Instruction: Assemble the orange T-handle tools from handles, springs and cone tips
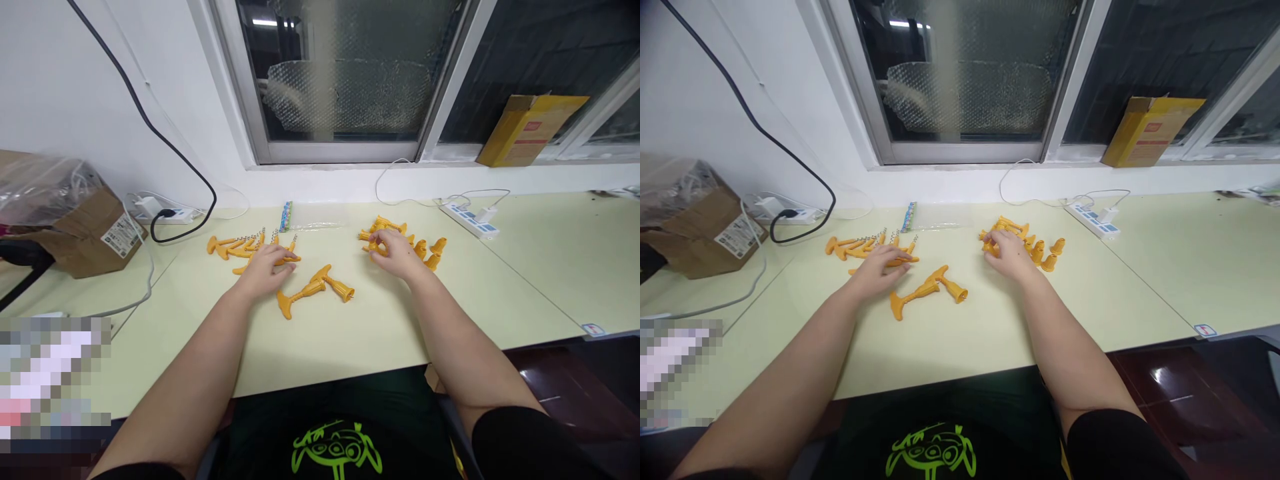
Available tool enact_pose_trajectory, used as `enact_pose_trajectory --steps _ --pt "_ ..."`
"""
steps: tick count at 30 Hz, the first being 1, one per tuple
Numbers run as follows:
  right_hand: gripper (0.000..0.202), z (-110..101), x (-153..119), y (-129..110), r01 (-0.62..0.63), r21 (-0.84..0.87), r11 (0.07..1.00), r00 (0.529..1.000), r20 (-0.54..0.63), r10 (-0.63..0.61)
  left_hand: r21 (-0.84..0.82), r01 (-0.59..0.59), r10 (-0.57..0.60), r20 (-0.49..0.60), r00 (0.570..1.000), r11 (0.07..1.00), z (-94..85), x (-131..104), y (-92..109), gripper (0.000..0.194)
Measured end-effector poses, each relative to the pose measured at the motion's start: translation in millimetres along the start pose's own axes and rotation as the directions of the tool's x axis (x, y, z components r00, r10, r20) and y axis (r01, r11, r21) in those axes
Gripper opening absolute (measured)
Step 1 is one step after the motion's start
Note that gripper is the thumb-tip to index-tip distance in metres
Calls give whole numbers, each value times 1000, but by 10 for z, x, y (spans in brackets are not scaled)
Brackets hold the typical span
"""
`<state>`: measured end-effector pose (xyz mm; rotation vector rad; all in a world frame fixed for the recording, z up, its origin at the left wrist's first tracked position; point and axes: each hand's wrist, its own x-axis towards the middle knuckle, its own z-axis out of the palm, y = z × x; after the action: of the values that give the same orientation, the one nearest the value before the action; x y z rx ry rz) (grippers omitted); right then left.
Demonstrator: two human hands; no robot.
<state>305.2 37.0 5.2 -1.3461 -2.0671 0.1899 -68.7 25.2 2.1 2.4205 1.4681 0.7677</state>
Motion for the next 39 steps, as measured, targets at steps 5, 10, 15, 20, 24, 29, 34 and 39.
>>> enact_pose_trajectory --steps 5,10,15,20,24,29,34,39 --pt "16 25 -11 26 -123 -125 985 989 62 131 -160 -52 93 256 962 986 10 -44 326 45" --pt "16 20 -10 96 -265 -180 947 959 49 278 -159 -59 111 342 933 986 79 -47 500 52" --pt "27 23 -21 139 -443 -259 858 892 -28 452 -162 -8 65 349 935 987 159 -48 509 61" --pt "36 50 -10 111 -409 -236 882 912 -133 387 -184 -21 79 311 947 983 140 -62 523 59" --pt "25 86 13 -18 -146 -57 988 964 -234 129 -360 27 32 157 987 933 118 -44 524 48" --pt "27 193 -30 -335 183 230 956 976 -159 -149 -807 177 -173 94 980 563 146 13 537 43" --pt "51 367 -118 -656 216 568 794 957 36 -287 -866 464 -92 455 886 186 147 -22 667 77" --pt "37 394 -142 -821 148 648 747 921 185 -343 -731 656 -14 666 746 190 148 -85 742 78"
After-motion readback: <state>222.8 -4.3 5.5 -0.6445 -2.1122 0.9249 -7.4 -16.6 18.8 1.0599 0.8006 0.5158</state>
